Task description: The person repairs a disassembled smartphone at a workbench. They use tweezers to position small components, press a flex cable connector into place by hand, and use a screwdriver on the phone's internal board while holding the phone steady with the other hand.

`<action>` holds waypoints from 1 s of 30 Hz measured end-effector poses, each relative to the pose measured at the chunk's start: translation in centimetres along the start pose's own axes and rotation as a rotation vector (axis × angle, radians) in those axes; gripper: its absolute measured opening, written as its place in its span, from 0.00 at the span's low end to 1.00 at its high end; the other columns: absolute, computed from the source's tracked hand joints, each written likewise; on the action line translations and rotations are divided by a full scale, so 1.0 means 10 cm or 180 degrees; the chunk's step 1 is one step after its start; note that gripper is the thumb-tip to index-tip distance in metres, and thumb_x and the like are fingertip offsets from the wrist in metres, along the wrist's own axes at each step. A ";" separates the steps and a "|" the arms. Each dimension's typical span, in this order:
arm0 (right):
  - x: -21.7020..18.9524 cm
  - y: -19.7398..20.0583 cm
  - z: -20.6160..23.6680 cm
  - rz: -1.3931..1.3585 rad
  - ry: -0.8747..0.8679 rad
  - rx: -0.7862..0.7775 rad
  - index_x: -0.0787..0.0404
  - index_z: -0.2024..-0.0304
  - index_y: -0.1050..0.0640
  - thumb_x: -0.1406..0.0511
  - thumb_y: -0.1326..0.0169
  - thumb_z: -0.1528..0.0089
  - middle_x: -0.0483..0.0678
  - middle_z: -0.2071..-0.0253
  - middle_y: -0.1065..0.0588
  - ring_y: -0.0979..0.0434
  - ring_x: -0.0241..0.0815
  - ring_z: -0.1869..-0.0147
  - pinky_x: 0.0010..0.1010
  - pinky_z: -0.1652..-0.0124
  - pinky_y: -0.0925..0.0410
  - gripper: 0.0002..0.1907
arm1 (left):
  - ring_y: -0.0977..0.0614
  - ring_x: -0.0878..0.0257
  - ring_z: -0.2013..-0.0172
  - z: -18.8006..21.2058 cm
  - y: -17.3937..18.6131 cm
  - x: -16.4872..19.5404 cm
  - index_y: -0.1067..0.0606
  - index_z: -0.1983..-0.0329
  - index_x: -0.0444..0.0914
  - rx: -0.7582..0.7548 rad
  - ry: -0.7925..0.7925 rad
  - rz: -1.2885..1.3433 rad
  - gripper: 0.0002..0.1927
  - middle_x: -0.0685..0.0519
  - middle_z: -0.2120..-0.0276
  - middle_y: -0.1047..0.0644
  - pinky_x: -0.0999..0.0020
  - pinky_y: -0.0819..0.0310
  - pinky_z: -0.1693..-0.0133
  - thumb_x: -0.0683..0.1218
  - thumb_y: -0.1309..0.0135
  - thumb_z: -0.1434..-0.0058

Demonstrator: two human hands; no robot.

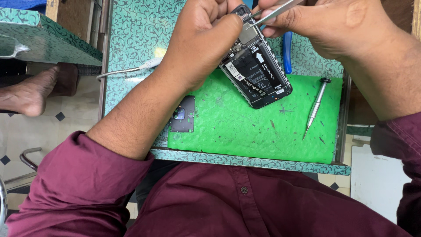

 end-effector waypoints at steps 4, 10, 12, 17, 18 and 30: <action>-0.02 -0.03 -0.02 0.0214 -0.0125 -0.0024 0.70 0.48 0.23 0.71 0.45 0.32 0.52 0.53 0.21 0.18 0.40 0.51 0.29 0.50 0.23 0.11 | 0.23 0.72 0.67 -0.01 0.01 -0.02 0.26 0.60 0.32 0.0121 0.0115 0.0102 0.05 0.55 0.65 0.22 0.73 0.31 0.65 0.35 0.53 0.28; 0.00 -0.02 -0.03 0.0225 -0.0108 -0.0082 0.69 0.47 0.23 0.70 0.47 0.30 0.52 0.53 0.21 0.18 0.39 0.51 0.28 0.49 0.22 0.11 | 0.22 0.71 0.68 -0.02 0.04 -0.03 0.25 0.62 0.33 0.0178 0.0185 0.0019 0.06 0.55 0.67 0.21 0.73 0.29 0.66 0.36 0.53 0.29; 0.03 -0.02 -0.04 0.0251 -0.0139 -0.0080 0.69 0.47 0.22 0.70 0.47 0.29 0.52 0.54 0.21 0.18 0.39 0.51 0.28 0.49 0.23 0.10 | 0.22 0.71 0.68 -0.02 0.05 -0.04 0.26 0.62 0.33 0.0169 0.0172 0.0008 0.06 0.54 0.67 0.21 0.73 0.29 0.66 0.36 0.52 0.29; 0.04 0.00 -0.04 0.0274 -0.0083 -0.0122 0.69 0.46 0.23 0.70 0.47 0.29 0.52 0.53 0.21 0.18 0.40 0.50 0.28 0.48 0.23 0.10 | 0.22 0.71 0.67 -0.02 0.04 -0.04 0.26 0.62 0.33 0.0125 0.0137 -0.0016 0.06 0.54 0.66 0.21 0.73 0.29 0.65 0.36 0.51 0.28; 0.04 0.00 -0.04 0.0288 -0.0051 -0.0166 0.70 0.46 0.23 0.71 0.47 0.29 0.52 0.53 0.21 0.18 0.40 0.49 0.28 0.48 0.23 0.10 | 0.22 0.71 0.67 -0.02 0.04 -0.04 0.26 0.61 0.33 0.0113 0.0139 0.0000 0.05 0.54 0.66 0.21 0.73 0.28 0.65 0.36 0.52 0.28; 0.20 0.06 -0.06 -0.0135 -0.0159 -0.0260 0.69 0.45 0.23 0.69 0.47 0.29 0.52 0.50 0.22 0.18 0.41 0.48 0.29 0.47 0.23 0.12 | 0.23 0.71 0.66 -0.01 0.04 -0.04 0.27 0.60 0.32 0.0092 0.0104 -0.0021 0.04 0.55 0.65 0.23 0.72 0.29 0.64 0.34 0.53 0.31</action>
Point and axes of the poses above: each hand's wrist, its own z-axis away from the middle knuckle, its own y-axis out of the back of the hand, x = y × z, the point moved 3 cm from there along -z, towards the middle knuckle
